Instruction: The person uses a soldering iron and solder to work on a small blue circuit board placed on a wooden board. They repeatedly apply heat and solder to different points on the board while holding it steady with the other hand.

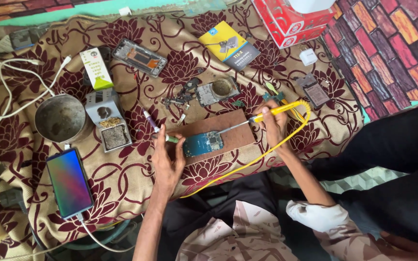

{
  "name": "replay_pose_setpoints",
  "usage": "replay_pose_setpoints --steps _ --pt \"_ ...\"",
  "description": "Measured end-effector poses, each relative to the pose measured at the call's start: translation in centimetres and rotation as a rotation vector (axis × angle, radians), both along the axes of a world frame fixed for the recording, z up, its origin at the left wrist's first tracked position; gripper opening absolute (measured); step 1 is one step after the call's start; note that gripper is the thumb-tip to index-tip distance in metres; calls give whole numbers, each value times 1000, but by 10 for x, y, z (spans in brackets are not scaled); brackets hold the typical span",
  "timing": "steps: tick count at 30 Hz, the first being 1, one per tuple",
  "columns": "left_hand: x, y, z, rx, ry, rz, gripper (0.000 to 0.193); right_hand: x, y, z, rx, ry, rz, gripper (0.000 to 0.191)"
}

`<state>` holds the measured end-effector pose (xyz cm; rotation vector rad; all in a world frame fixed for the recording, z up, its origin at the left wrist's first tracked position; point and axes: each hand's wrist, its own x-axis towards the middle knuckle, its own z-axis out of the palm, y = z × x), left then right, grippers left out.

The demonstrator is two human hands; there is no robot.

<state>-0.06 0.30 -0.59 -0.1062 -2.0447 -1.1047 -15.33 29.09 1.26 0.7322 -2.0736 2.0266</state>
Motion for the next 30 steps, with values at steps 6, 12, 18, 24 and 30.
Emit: replay_pose_setpoints --steps 6,12,18,24,30 --pt "3 2 8 -28 6 -5 76 0 3 -11 54 -43 49 27" --pt "2 3 9 -32 14 27 76 -1 0 -12 7 26 85 25" --pt "-2 -1 2 -77 84 45 77 -2 2 -14 58 -4 60 25" --pt "-2 -1 -8 -39 61 10 77 -1 5 -7 191 -8 63 23" --pt "-3 -2 -14 -89 91 -22 81 17 2 23 312 92 84 19"
